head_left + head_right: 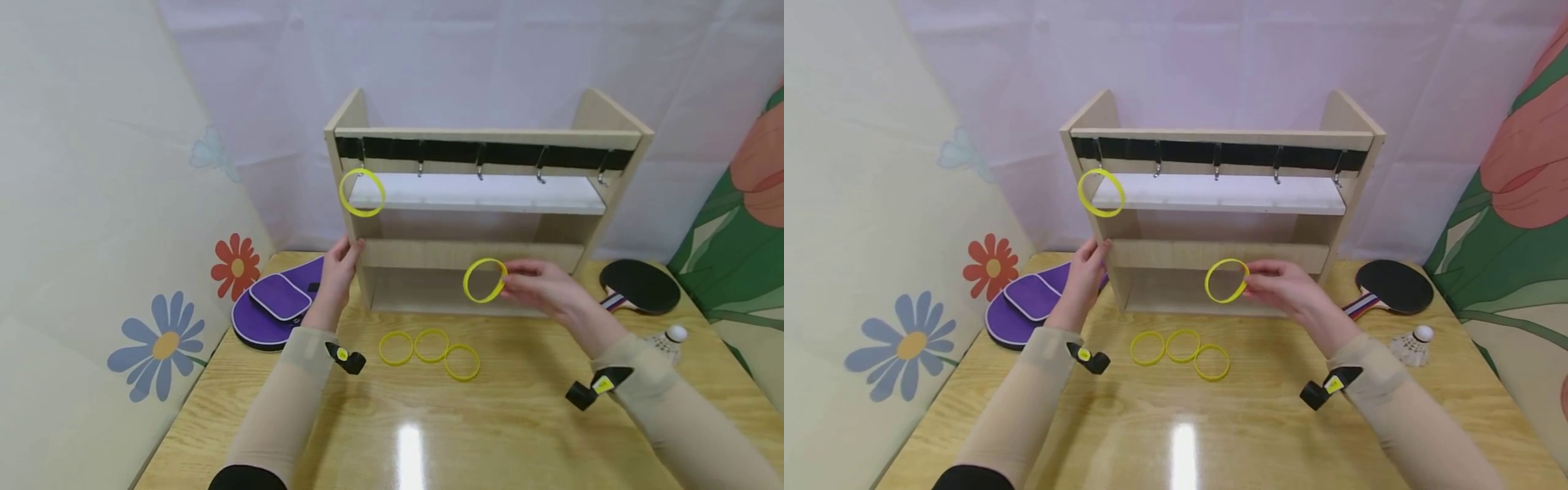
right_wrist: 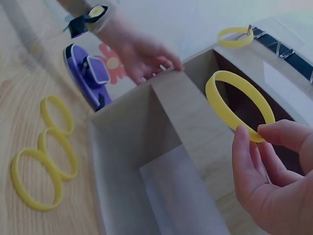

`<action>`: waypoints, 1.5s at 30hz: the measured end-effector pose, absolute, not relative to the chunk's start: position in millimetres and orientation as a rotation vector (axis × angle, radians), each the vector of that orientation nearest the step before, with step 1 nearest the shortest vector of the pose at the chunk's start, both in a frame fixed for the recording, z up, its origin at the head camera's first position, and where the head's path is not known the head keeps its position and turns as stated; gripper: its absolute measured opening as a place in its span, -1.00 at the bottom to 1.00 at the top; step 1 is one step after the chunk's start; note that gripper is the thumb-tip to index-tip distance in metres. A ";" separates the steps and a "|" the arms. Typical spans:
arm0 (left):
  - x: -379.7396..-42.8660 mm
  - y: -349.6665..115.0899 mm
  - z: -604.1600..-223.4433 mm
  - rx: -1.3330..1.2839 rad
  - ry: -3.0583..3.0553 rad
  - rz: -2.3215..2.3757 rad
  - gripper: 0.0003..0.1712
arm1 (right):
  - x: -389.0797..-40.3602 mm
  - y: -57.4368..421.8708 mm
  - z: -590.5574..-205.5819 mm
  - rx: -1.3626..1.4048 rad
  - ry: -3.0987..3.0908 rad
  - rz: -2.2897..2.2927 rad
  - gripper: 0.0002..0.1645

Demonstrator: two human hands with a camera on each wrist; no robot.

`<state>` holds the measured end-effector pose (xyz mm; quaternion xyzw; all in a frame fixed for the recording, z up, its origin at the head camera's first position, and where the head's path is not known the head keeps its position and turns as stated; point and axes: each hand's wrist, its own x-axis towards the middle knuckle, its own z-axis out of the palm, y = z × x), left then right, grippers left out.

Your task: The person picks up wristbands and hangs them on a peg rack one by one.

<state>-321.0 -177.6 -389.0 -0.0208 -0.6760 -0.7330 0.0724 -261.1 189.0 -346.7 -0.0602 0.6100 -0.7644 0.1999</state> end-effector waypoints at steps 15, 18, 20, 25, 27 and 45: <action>-319.7 -178.9 -391.7 -0.063 -2.012 -2.213 -0.43 | -263.9 152.8 -311.2 -0.141 1.640 -2.242 -0.74; -320.6 -178.6 -392.1 -0.061 -2.018 -2.209 -0.42 | -262.6 147.9 -306.1 -0.134 1.626 -2.275 -0.77; -320.8 -178.4 -392.3 -0.060 -2.021 -2.208 -0.42 | -261.8 143.8 -303.1 -0.136 1.595 -2.313 -0.80; -321.2 -177.9 -392.5 -0.063 -2.008 -2.219 -0.42 | -262.0 133.7 -297.2 -0.144 1.467 -2.414 -0.75; -321.2 -177.5 -392.5 -0.063 -2.003 -2.223 -0.43 | -262.4 129.8 -294.6 -0.133 1.422 -2.441 -0.75; -321.9 -176.5 -392.2 -0.076 -2.025 -2.204 -0.44 | -273.7 101.0 -268.7 -0.088 1.271 -2.580 -0.48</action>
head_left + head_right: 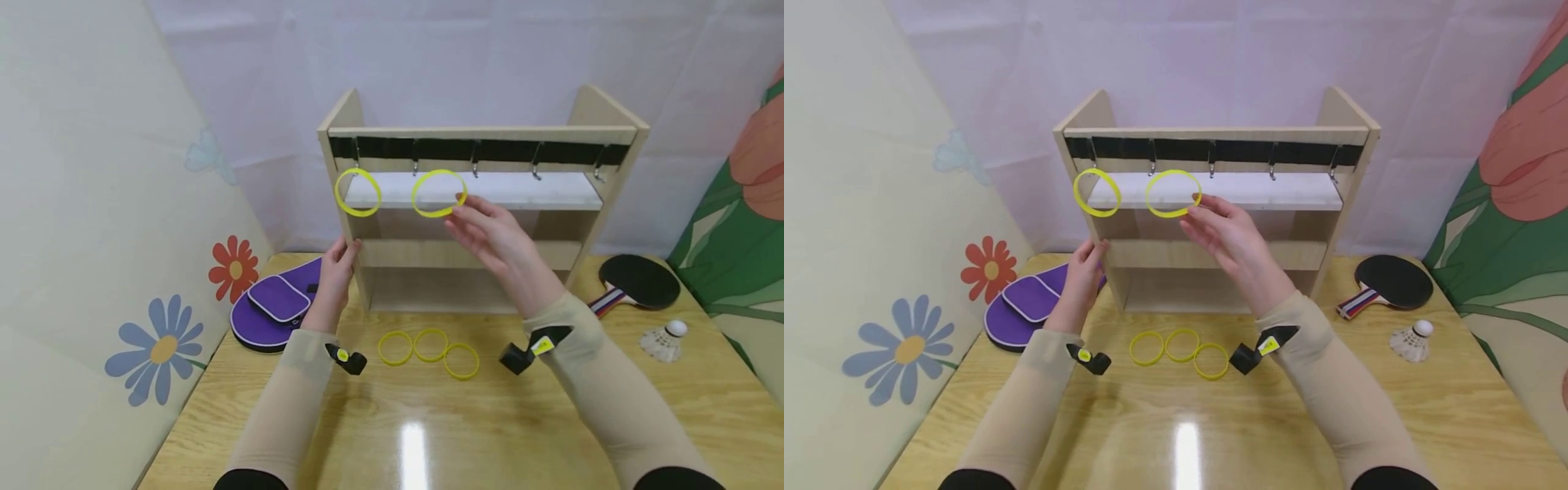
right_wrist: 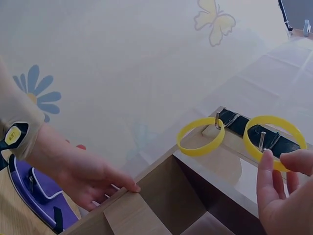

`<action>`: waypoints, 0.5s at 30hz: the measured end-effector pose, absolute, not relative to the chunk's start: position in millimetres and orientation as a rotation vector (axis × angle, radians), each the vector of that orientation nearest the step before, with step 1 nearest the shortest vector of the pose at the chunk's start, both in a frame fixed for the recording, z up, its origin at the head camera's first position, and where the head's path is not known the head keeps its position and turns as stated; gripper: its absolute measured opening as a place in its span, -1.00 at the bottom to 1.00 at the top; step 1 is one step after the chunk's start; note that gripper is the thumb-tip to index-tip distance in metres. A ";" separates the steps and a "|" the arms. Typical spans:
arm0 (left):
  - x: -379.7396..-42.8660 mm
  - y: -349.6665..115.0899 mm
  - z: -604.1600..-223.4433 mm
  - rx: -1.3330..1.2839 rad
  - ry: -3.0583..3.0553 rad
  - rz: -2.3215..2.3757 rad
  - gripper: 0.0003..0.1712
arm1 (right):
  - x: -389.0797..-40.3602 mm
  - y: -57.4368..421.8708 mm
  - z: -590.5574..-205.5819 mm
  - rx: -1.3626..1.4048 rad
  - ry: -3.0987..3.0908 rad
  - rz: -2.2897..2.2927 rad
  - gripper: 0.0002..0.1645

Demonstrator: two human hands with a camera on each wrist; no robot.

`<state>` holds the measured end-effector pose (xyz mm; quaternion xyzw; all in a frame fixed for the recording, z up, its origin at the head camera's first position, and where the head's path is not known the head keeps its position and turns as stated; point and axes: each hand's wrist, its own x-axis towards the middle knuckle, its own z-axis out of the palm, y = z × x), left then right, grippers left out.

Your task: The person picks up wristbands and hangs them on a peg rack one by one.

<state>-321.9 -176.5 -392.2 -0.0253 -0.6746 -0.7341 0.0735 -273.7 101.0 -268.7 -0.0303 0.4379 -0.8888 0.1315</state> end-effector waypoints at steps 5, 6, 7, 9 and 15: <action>-322.4 -177.0 -392.3 -0.080 -2.019 -2.205 -0.44 | -278.6 91.8 -266.3 -0.049 1.217 -2.625 -0.72; -322.6 -176.9 -392.3 -0.080 -2.018 -2.207 -0.44 | -279.1 90.2 -266.0 -0.042 1.219 -2.630 -0.73; -322.5 -176.8 -392.4 -0.081 -2.012 -2.211 -0.44 | -279.7 88.7 -265.8 -0.032 1.216 -2.635 -0.72; -322.4 -176.7 -392.5 -0.082 -2.015 -2.210 -0.45 | -281.0 86.1 -265.2 -0.011 1.197 -2.650 -0.73; -321.7 -177.1 -391.9 -0.084 -2.010 -2.217 -0.44 | -284.6 79.4 -264.1 0.051 1.164 -2.686 -0.82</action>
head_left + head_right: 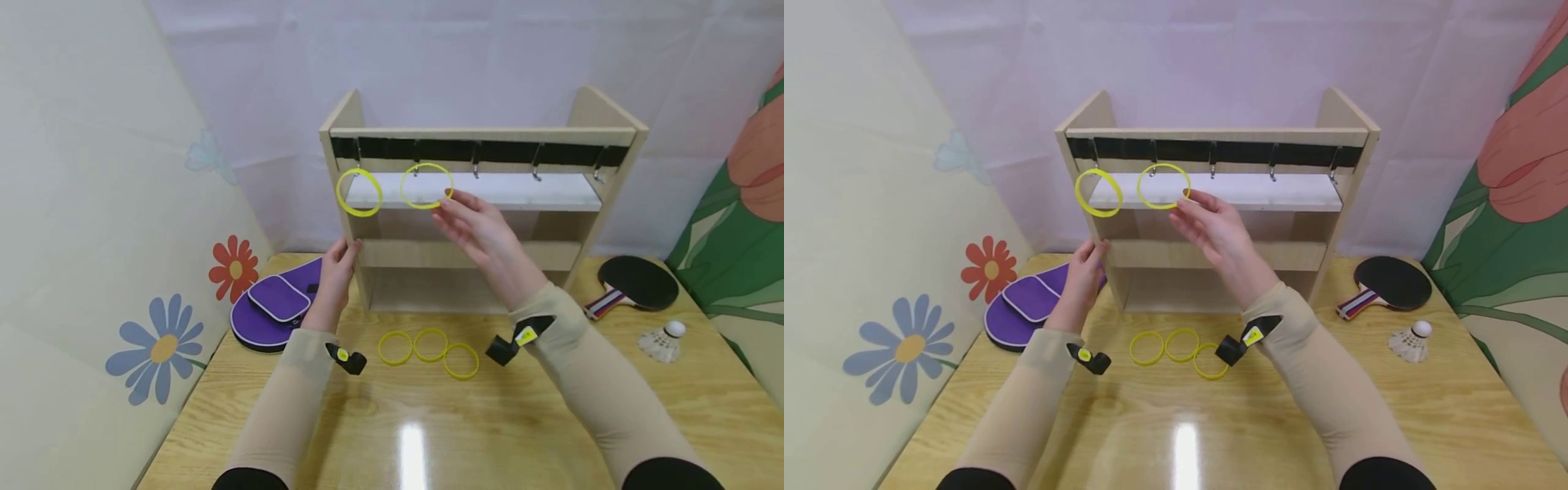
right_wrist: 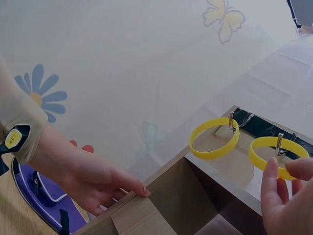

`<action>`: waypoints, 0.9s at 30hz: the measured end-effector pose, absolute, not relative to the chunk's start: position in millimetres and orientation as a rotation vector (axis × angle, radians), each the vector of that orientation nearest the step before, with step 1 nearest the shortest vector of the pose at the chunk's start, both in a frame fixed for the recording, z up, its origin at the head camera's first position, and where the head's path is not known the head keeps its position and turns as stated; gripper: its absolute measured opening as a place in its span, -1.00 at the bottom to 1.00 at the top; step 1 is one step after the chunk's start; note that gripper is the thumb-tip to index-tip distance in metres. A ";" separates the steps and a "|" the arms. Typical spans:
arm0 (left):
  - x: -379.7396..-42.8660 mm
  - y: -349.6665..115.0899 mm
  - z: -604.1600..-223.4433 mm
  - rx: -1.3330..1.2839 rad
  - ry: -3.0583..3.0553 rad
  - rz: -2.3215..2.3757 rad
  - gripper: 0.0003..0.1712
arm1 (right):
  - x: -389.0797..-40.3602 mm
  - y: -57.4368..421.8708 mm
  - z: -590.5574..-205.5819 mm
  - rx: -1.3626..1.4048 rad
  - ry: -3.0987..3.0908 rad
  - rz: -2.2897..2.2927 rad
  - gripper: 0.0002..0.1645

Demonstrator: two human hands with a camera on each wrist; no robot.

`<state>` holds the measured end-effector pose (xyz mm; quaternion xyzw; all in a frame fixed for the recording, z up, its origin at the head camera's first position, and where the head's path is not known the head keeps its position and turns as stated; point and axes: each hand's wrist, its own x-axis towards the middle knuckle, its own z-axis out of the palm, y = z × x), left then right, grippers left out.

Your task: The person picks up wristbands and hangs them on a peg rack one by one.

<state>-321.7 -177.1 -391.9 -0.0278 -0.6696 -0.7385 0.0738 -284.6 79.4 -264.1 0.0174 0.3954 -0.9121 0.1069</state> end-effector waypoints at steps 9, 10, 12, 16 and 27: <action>-322.0 -176.0 -391.6 -0.094 -2.007 -2.219 -0.42 | -285.4 75.2 -269.7 0.084 1.204 -2.662 -0.82; -322.3 -175.9 -391.7 -0.091 -2.004 -2.221 -0.42 | -285.3 75.1 -270.4 0.085 1.213 -2.657 -0.81; -322.4 -176.0 -392.0 -0.084 -2.004 -2.223 -0.42 | -285.2 74.9 -271.7 0.082 1.221 -2.650 -0.81; -322.7 -176.0 -392.5 -0.079 -1.995 -2.232 -0.42 | -285.5 75.3 -273.8 0.072 1.232 -2.642 -0.81; -321.4 -175.5 -391.0 -0.108 -1.986 -2.208 -0.42 | -285.7 75.7 -275.7 0.029 1.246 -2.618 -0.78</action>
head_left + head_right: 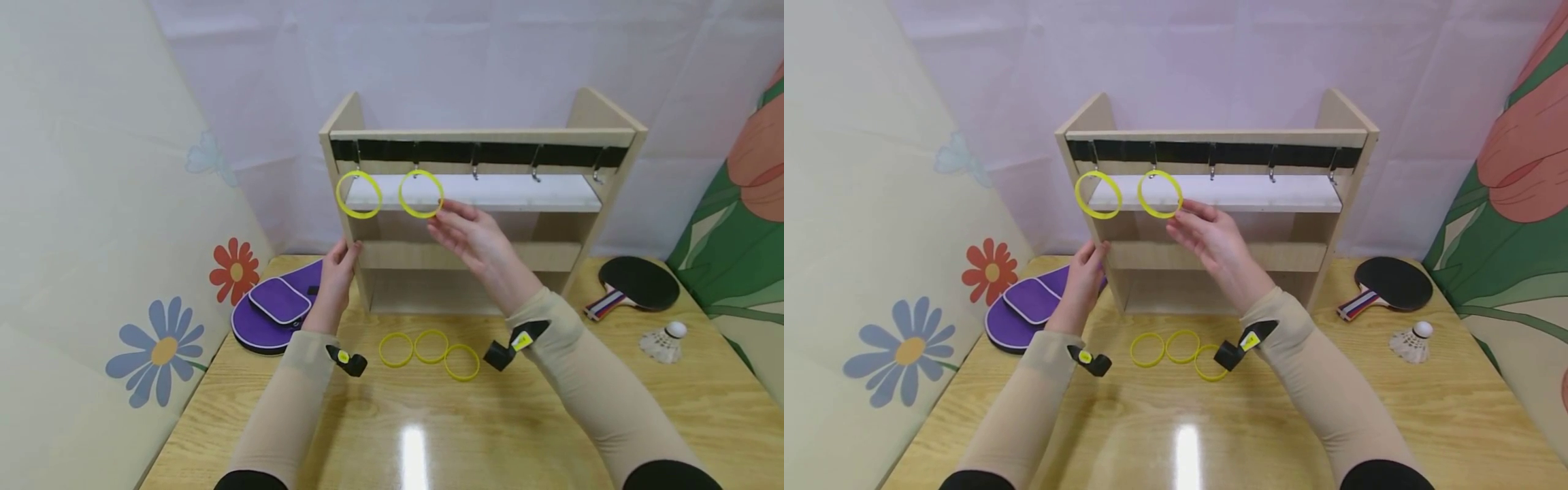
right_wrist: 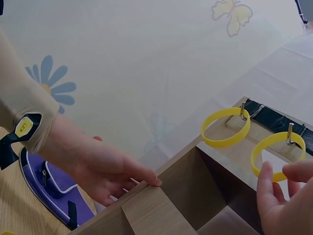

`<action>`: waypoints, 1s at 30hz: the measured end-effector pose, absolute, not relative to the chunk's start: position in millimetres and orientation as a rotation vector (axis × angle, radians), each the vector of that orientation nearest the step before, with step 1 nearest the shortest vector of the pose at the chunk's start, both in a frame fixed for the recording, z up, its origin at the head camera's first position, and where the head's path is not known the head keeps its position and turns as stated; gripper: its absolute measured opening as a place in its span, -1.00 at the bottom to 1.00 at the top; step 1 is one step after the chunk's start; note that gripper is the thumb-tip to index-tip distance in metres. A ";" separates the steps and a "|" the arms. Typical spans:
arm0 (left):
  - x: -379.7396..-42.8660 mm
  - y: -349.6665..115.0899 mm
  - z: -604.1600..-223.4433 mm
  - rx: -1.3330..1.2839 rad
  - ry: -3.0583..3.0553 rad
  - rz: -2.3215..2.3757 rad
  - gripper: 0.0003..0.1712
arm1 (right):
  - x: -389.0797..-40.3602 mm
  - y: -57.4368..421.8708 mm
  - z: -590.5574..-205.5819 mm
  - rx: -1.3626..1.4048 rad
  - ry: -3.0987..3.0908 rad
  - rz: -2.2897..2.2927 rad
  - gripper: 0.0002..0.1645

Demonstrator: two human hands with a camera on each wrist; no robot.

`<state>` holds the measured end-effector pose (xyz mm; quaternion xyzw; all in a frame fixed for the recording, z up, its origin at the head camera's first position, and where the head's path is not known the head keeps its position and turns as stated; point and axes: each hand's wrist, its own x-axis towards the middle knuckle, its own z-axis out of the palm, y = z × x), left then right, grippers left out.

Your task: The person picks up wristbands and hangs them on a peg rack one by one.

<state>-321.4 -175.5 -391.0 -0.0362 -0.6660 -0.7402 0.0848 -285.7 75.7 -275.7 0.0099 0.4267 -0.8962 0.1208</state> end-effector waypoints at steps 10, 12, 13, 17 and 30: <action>-319.8 -175.5 -391.0 -0.081 -1.993 -2.192 -0.43 | -284.3 82.6 -282.8 0.023 1.273 -2.617 -0.79; -319.3 -175.1 -390.7 -0.075 -1.999 -2.187 -0.44 | -282.8 86.0 -285.2 0.019 1.315 -2.601 -0.77; -319.0 -175.1 -390.4 -0.075 -2.004 -2.184 -0.44 | -281.8 87.8 -286.5 0.011 1.338 -2.589 -0.74; -318.7 -175.3 -390.4 -0.075 -2.010 -2.180 -0.44 | -276.8 95.3 -291.7 -0.004 1.430 -2.531 -0.65; -320.9 -176.4 -391.2 -0.083 -2.005 -2.199 -0.42 | -266.2 119.4 -314.2 -0.045 1.613 -2.388 -0.65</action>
